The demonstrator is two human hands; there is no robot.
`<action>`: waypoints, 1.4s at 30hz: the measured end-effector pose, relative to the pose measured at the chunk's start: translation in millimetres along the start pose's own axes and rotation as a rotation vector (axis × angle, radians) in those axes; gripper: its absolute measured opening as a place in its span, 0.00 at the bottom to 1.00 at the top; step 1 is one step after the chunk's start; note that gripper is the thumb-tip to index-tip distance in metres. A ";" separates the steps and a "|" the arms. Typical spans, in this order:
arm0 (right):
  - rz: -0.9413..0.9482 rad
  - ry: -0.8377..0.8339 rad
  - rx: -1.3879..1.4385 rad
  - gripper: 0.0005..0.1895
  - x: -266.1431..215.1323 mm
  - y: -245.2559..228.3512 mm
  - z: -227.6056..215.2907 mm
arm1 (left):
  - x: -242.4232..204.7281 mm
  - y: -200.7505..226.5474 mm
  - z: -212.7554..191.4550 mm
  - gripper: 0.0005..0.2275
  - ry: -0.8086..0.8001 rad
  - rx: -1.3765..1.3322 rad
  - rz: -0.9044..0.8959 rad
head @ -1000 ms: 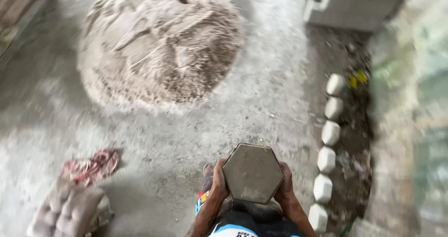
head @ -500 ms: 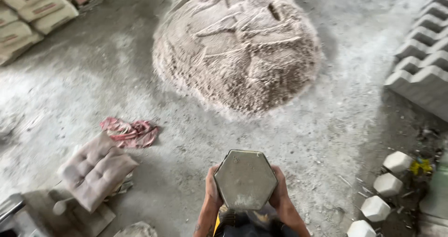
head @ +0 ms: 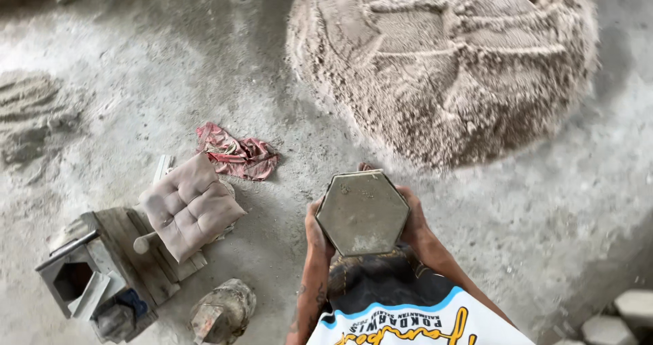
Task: The person picks up hexagonal paving stones and stacks them onto an existing pile, aligning them by hand.
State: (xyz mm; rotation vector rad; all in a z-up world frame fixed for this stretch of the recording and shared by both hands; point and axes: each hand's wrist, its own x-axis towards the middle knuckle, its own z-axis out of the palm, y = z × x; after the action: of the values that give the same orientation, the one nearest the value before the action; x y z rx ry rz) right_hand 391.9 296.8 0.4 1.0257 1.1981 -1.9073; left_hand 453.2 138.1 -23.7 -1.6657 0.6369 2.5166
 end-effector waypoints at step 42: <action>-0.050 0.014 0.164 0.18 575.2 -683.0 784.0 | 484.0 835.8 754.6 0.17 -0.053 0.180 0.038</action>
State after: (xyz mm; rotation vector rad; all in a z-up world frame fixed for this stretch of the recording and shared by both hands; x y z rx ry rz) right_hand -666.4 -243.5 -4.5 1.1059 1.0983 -2.0684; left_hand -628.7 -433.1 50.5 -1.5351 0.8684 2.4360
